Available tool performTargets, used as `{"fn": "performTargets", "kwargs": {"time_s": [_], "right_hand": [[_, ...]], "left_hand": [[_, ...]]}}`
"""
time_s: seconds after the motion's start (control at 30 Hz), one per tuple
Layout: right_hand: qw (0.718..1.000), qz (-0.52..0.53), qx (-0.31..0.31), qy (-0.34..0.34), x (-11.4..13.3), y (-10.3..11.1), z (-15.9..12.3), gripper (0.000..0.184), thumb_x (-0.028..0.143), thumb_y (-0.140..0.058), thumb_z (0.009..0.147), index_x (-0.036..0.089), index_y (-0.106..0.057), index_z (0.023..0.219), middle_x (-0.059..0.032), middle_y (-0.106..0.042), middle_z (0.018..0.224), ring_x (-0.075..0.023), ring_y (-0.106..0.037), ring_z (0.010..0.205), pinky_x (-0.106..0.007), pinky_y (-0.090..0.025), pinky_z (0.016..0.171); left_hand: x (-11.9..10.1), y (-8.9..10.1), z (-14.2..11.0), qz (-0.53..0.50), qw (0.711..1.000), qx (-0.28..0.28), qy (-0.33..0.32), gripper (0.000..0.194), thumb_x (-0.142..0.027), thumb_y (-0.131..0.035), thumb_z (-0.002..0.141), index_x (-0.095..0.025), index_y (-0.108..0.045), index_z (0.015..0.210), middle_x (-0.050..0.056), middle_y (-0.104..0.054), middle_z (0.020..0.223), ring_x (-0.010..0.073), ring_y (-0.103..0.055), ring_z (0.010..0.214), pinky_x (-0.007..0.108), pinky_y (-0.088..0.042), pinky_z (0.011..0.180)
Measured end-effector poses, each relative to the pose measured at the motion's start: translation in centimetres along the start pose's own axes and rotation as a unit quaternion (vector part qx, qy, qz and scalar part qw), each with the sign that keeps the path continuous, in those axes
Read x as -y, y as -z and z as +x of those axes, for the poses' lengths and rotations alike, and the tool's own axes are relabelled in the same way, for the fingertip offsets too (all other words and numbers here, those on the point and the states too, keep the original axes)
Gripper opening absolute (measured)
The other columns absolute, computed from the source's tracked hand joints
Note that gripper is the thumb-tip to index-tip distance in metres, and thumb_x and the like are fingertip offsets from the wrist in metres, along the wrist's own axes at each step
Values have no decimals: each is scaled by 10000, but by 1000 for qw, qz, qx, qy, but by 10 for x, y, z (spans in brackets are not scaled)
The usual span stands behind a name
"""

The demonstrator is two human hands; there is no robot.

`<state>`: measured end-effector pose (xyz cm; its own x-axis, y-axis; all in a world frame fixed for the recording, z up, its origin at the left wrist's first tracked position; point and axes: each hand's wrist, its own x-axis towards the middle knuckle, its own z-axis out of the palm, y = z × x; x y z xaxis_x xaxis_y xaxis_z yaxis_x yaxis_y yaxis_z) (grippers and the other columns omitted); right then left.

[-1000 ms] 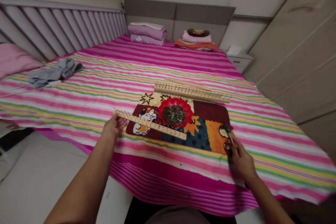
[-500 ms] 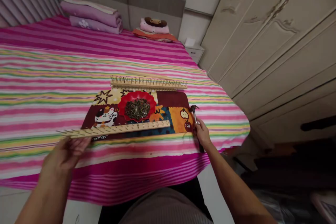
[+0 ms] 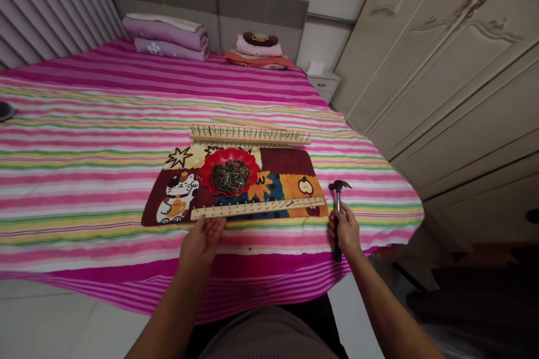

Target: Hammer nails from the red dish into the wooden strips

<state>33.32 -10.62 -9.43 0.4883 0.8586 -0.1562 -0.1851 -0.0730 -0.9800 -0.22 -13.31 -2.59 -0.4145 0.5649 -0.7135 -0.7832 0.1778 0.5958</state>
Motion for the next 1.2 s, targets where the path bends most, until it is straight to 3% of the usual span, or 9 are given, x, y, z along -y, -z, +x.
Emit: {"fn": "performTargets", "kwargs": {"time_s": [0.27, 0.53, 0.73, 0.9, 0.97, 1.03, 1.07, 1.13, 1.2], "right_hand": [[1000, 9, 2, -13, 4, -2, -2, 422, 348, -661, 657, 260, -537, 1050, 107, -487, 594, -34, -377, 371, -134, -278, 308], [1000, 6, 9, -14, 3, -2, -2, 441, 392, -674, 669, 271, -529, 1068, 104, -487, 617, -36, -389, 380, -140, -278, 317], [1000, 3, 10, -11, 0, 0, 1, 427, 391, -676, 674, 273, -531, 1058, 102, -486, 619, -37, -395, 389, -137, -280, 321], [1000, 2, 5, -11, 0, 0, 1, 404, 384, -676, 678, 274, -535, 1040, 102, -488, 626, -32, -393, 388, -133, -278, 327], [1000, -1, 3, -15, 0, 0, 1, 386, 378, -668, 683, 276, -538, 1032, 102, -490, 625, -33, -398, 389, -134, -282, 327], [1000, -1, -6, -20, 0, -1, 1, 380, 370, -661, 684, 281, -540, 1032, 100, -497, 625, -38, -403, 388, -137, -284, 321], [1000, -2, -10, -23, 0, -1, 1, 383, 369, -659, 683, 282, -540, 1036, 100, -498, 623, -39, -401, 386, -138, -284, 318], [1000, 0, -16, -27, 0, -2, 1, 392, 368, -660, 681, 283, -538, 1043, 100, -496, 614, -41, -398, 383, -138, -283, 314], [999, 6, -16, -29, 0, -2, 1, 400, 364, -666, 680, 280, -537, 1049, 100, -492, 604, -42, -394, 383, -137, -284, 313]], "left_hand": [[1, -10, 6, 71, 996, 42, 34, 168, -152, -417, 926, -112, -523, 802, 107, -659, 705, 156, -676, 652, 268, -589, 651], [-7, 5, 12, 188, 972, 103, 94, 203, -168, -431, 909, -83, -587, 812, 150, -685, 650, 214, -687, 583, 304, -562, 540], [-6, 16, 17, 232, 961, 126, 83, 162, -115, -512, 838, -96, -624, 722, 133, -694, 665, 200, -667, 549, 315, -557, 540], [-40, 19, 19, 371, 894, 230, 104, 83, -171, -719, 689, -121, -660, 720, 103, -677, 623, 187, -599, 464, 268, -469, 421], [-61, 8, 23, 390, 891, 233, 27, 144, -192, -762, 643, -128, -666, 730, 74, -657, 595, 154, -538, 415, 249, -431, 395], [-77, -12, 31, 379, 902, 182, -101, 116, -139, -748, 642, -138, -666, 723, 34, -636, 588, 127, -531, 460, 216, -433, 454], [-82, -24, 36, 386, 892, 168, -168, 95, -122, -730, 654, -146, -669, 723, 23, -638, 609, 132, -554, 526, 217, -457, 523], [-86, -49, 47, 454, 827, 143, -298, 100, -116, -701, 671, -178, -692, 748, 11, -659, 682, 162, -591, 674, 251, -483, 690], [-83, -71, 61, 551, 723, 132, -395, 125, -125, -681, 673, -214, -708, 757, 11, -681, 759, 203, -599, 804, 303, -458, 839]]}}
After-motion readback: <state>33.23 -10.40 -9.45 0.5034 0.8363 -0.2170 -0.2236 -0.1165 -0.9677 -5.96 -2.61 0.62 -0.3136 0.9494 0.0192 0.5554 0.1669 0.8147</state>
